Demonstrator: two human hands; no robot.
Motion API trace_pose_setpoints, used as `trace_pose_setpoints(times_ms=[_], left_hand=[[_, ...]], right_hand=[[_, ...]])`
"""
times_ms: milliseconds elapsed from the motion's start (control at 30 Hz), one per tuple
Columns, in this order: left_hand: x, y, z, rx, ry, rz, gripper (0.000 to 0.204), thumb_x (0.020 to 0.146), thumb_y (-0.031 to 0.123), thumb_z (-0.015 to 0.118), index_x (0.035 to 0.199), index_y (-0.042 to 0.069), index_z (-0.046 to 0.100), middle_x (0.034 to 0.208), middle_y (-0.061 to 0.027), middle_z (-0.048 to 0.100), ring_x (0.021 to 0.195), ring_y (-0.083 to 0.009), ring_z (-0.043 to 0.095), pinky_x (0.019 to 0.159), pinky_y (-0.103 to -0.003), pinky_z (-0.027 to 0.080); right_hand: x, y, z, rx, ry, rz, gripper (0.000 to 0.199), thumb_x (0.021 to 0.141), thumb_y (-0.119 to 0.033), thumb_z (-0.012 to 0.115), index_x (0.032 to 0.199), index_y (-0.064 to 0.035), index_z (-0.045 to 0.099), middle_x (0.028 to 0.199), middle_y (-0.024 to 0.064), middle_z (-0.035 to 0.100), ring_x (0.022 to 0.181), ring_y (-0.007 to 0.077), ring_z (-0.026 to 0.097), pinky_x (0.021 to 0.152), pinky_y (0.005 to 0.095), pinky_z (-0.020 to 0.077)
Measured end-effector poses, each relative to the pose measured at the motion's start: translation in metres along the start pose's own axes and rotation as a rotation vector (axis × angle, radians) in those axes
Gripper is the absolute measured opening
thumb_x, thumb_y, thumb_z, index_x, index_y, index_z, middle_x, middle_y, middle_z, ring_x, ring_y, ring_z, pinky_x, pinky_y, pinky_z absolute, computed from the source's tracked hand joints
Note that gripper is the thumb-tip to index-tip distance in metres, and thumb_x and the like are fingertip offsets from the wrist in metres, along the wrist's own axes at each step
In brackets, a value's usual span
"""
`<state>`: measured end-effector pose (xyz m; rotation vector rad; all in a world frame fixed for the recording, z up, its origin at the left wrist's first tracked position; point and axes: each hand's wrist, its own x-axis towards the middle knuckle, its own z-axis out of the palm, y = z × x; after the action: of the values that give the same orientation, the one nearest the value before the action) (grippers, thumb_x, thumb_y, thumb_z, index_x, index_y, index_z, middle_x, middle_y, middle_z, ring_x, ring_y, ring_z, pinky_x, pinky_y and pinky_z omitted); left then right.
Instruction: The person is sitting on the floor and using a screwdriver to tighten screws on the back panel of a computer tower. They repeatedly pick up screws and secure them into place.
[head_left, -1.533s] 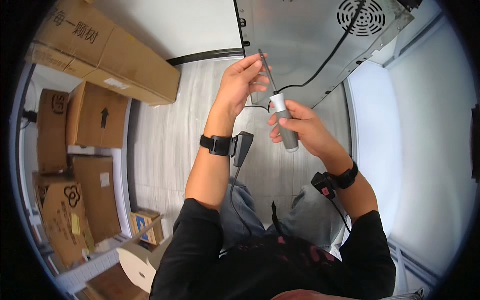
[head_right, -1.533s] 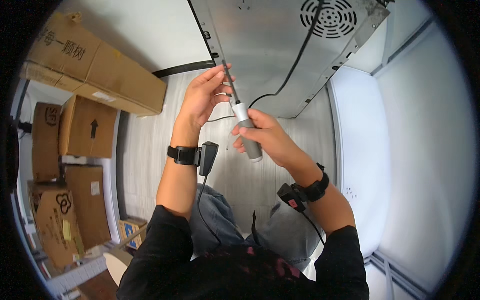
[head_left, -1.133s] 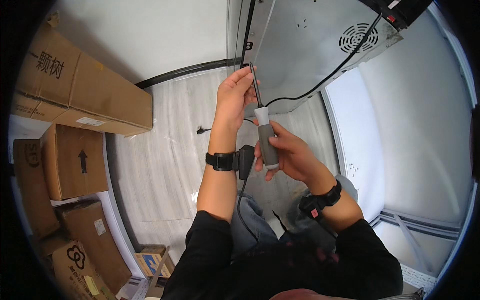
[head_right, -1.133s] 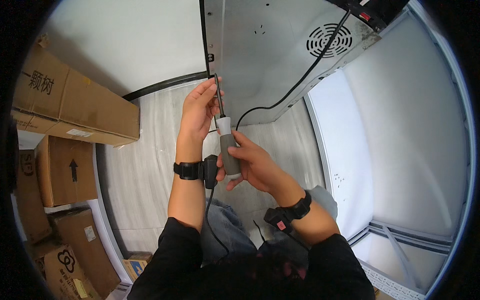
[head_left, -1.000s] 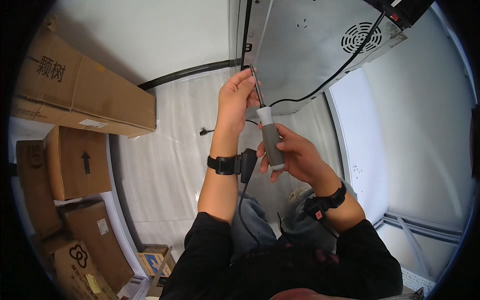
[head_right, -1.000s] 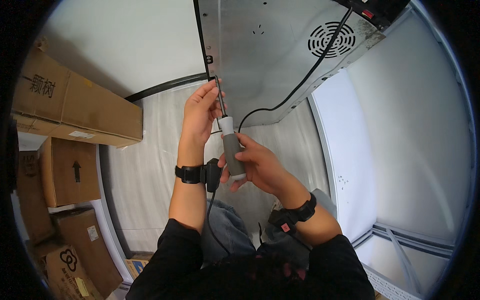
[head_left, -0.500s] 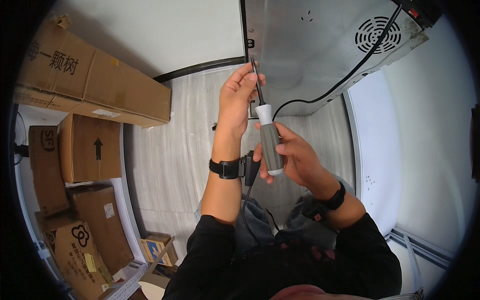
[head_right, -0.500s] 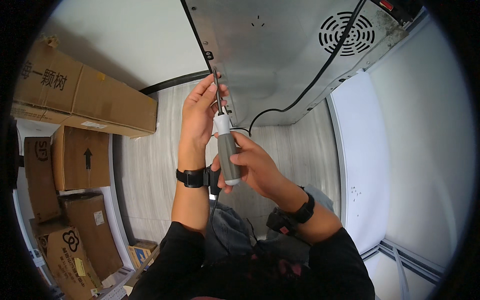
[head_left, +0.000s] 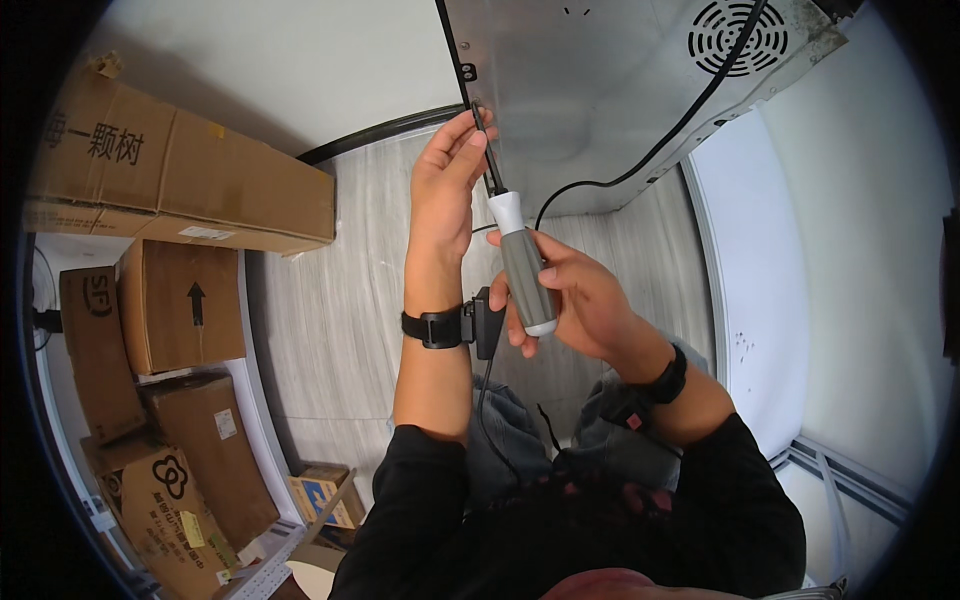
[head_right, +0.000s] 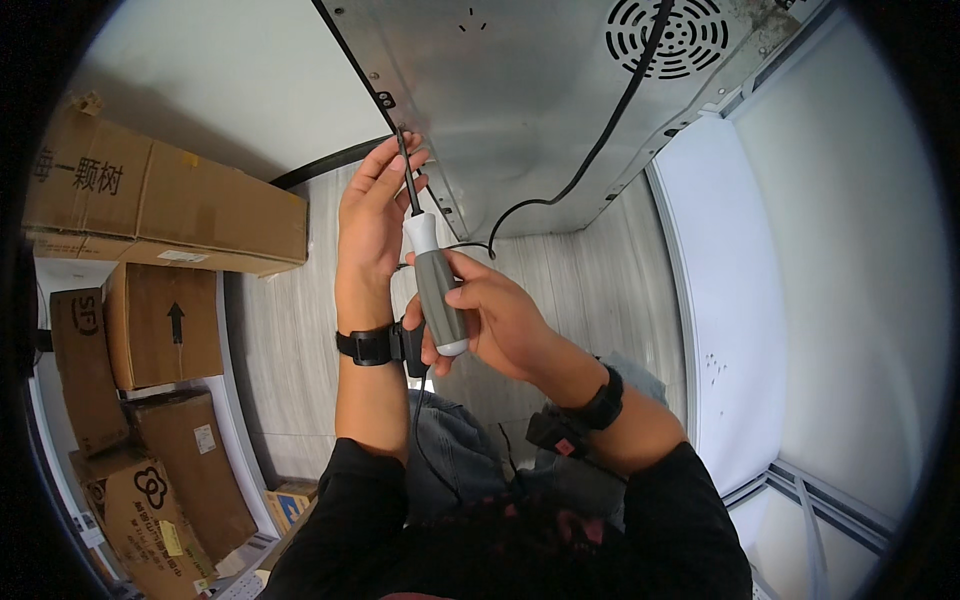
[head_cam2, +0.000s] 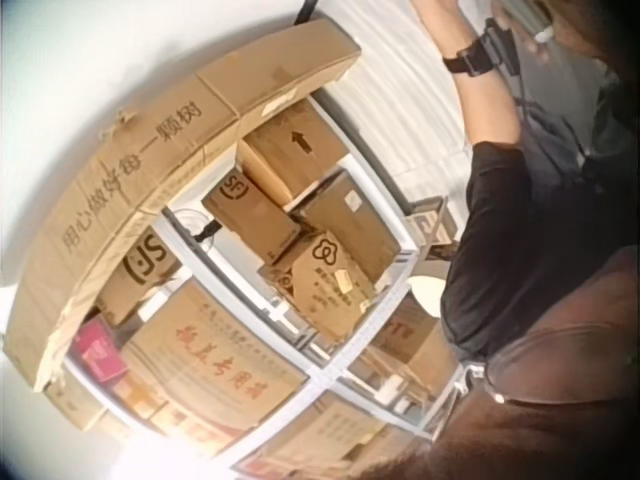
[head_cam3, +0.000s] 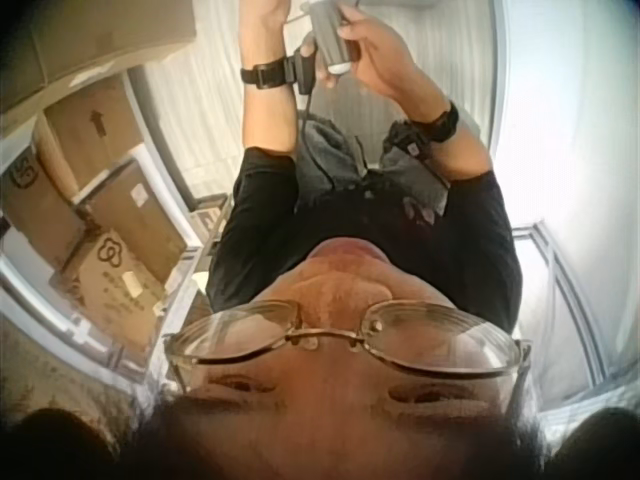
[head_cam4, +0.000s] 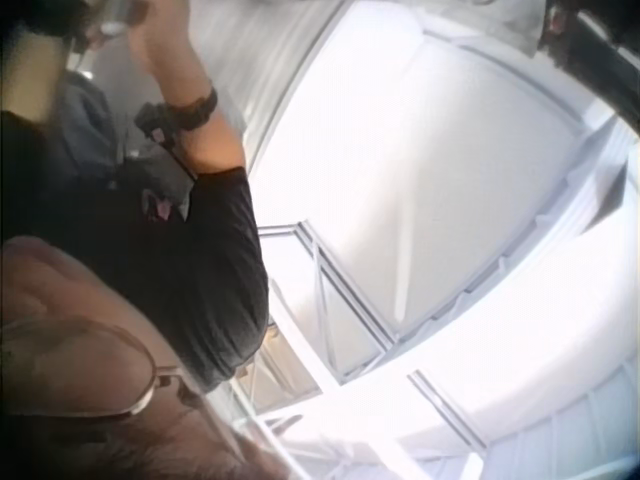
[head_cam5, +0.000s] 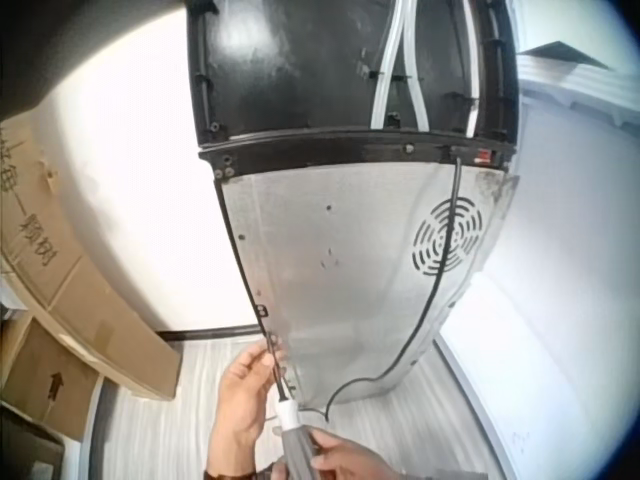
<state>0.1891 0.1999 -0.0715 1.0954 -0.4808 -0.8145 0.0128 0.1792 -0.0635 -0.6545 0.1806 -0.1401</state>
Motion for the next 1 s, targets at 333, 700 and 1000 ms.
trace_pose_setpoints(times_ms=[333, 700, 1000], left_hand=[[0.003, -0.003, -0.003, 0.016, -0.014, 0.024, 0.026, 0.091, 0.011, 0.055, 0.116, 0.003, 0.058, 0.119, -0.0062, 0.06, 0.111, -0.0169, 0.055, 0.09, -0.031, 0.044], [0.002, 0.002, -0.003, 0.078, 0.008, -0.009, 0.027, 0.091, 0.013, 0.057, 0.117, 0.004, 0.059, 0.117, -0.0063, 0.061, 0.107, -0.0168, 0.057, 0.088, -0.031, 0.045], [0.009, 0.026, -0.016, 0.315, -0.114, -0.13, 0.034, 0.092, 0.017, 0.058, 0.122, 0.003, 0.055, 0.085, -0.005, 0.065, 0.068, -0.0104, 0.061, 0.063, -0.023, 0.049]], right_hand=[[-0.002, 0.0, -0.003, 0.045, -0.023, -0.002, 0.056, 0.085, -0.016, 0.035, 0.137, 0.0021, 0.027, 0.098, 0.0217, 0.058, 0.067, 0.0275, 0.062, 0.056, 0.0374, 0.052], [0.003, 0.003, -0.002, 0.235, -0.103, 0.011, 0.055, 0.084, -0.019, 0.04, 0.135, 0.0013, 0.031, 0.099, 0.0207, 0.057, 0.07, 0.0286, 0.062, 0.058, 0.0401, 0.0507], [0.005, -0.001, 0.009, -0.008, 0.013, 0.048, 0.049, 0.088, -0.011, 0.047, 0.134, -0.0004, 0.033, 0.104, 0.0167, 0.057, 0.08, 0.0259, 0.063, 0.066, 0.041, 0.0557]])
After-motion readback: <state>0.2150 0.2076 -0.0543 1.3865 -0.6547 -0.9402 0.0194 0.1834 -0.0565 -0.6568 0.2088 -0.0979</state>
